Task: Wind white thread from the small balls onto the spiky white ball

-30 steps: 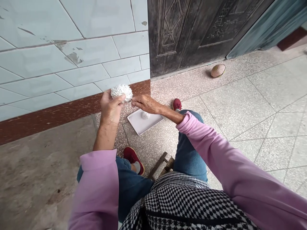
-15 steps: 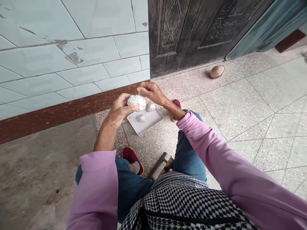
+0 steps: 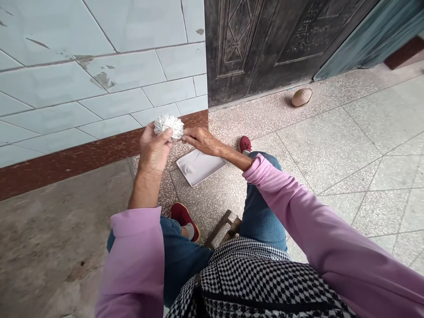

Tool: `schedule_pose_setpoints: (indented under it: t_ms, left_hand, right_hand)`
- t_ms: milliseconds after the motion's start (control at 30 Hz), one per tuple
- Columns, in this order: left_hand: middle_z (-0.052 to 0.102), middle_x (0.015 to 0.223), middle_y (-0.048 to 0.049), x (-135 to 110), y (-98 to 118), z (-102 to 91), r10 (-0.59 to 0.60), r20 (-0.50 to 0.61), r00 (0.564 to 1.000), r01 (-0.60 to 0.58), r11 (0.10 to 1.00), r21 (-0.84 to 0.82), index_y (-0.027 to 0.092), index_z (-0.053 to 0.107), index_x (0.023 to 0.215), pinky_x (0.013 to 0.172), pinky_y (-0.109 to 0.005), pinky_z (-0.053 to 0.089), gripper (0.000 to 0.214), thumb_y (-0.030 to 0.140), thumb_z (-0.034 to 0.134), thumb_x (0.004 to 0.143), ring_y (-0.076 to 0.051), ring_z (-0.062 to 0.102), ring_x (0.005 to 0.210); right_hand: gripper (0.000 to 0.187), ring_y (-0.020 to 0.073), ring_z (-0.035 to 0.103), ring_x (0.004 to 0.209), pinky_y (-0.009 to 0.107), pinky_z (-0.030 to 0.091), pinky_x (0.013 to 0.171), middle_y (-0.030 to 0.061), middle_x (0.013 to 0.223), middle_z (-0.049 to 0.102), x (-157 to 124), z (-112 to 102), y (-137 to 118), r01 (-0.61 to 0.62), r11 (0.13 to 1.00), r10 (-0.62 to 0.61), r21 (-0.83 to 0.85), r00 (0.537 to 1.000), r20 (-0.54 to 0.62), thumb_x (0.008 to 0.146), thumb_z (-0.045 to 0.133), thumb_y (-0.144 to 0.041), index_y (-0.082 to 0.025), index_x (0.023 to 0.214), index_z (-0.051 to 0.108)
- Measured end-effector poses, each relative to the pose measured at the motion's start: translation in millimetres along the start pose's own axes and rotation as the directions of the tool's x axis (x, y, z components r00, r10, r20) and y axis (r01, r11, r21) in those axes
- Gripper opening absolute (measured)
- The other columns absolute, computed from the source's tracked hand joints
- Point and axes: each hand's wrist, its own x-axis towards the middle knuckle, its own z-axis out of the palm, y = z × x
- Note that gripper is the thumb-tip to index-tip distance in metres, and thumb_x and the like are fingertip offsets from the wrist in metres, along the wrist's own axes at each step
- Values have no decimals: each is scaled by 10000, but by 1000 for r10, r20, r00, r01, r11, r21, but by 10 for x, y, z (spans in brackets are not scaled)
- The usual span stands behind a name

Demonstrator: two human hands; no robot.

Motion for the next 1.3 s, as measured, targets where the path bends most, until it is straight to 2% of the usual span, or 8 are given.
schedule_pose_setpoints:
  t_ms: [133, 300, 533, 667, 867, 1033, 1167, 1300]
  left_hand:
    - [855, 1190, -44, 151, -137, -181, 87, -111, 990, -72, 988, 136, 279, 652, 1225, 1022, -480, 698, 1001, 516, 1314, 512, -274, 785, 1122]
    - [830, 1116, -41, 86, -112, -150, 117, -10, 993, -110, 955, 274, 284, 654, 1195, 939, -438, 664, 912, 621, 1269, 612, -271, 786, 1051]
    - [856, 1102, -75, -222, 181, 164, -112, 186, 976, 56, 957, 283, 260, 813, 1151, 891, -424, 697, 669, 511, 1199, 666, -294, 792, 1003]
    - [837, 1101, -76, -229, 246, 199, -147, 214, 966, 110, 978, 176, 269, 814, 1171, 931, -434, 724, 664, 490, 1179, 663, -302, 815, 1022]
    - [815, 1102, -85, -236, 303, 195, -231, 278, 932, 219, 973, 74, 284, 795, 1141, 862, -464, 765, 625, 450, 1155, 658, -328, 821, 1023]
    - [783, 1133, -96, -263, 325, 240, -195, 219, 956, 185, 980, 68, 277, 740, 1183, 966, -534, 794, 668, 430, 1115, 652, -382, 847, 1149]
    - [789, 1179, -102, -229, 235, 211, -89, 130, 987, 80, 994, 70, 299, 671, 1166, 972, -506, 770, 693, 521, 1123, 691, -405, 840, 1275]
    - [825, 1242, -73, -98, 71, -2, 22, -3, 1000, -22, 995, 97, 308, 628, 1156, 1001, -476, 729, 674, 523, 1126, 755, -336, 820, 1259]
  right_hand:
    - [392, 216, 615, 904, 350, 484, 915, 7, 915, 672, -83, 1, -152, 39, 999, -40, 18, 997, 73, 1345, 728, -313, -228, 966, 673]
    - [511, 248, 571, 890, 359, 531, 835, 4, 872, 638, -31, -116, -148, 70, 983, -62, 169, 997, -49, 1321, 817, -598, -264, 953, 696]
    - [704, 167, 449, 775, 281, 475, 729, -35, 794, 504, 63, -244, 5, 85, 952, -23, 295, 978, -207, 1273, 839, -775, -257, 889, 556]
    - [706, 169, 434, 784, 265, 457, 696, -40, 798, 475, 66, -237, -35, 8, 929, 77, 370, 974, -214, 1243, 896, -765, -273, 922, 505]
    - [754, 235, 375, 818, 338, 405, 641, -29, 757, 449, 146, -82, 35, -11, 903, 104, 430, 976, -193, 1091, 1045, -780, -333, 848, 488]
    - [592, 186, 491, 846, 311, 459, 803, -25, 852, 557, 196, -5, 73, 14, 940, 72, 342, 969, -237, 1296, 839, -558, -251, 865, 576]
    - [412, 194, 555, 888, 322, 471, 882, -18, 886, 631, 123, -2, -11, -30, 975, 75, 219, 977, -198, 1295, 724, -172, -245, 916, 579]
    - [411, 203, 597, 914, 345, 464, 912, 5, 893, 676, 20, 74, -95, -59, 994, 65, 93, 996, -67, 1291, 699, -99, -239, 913, 620]
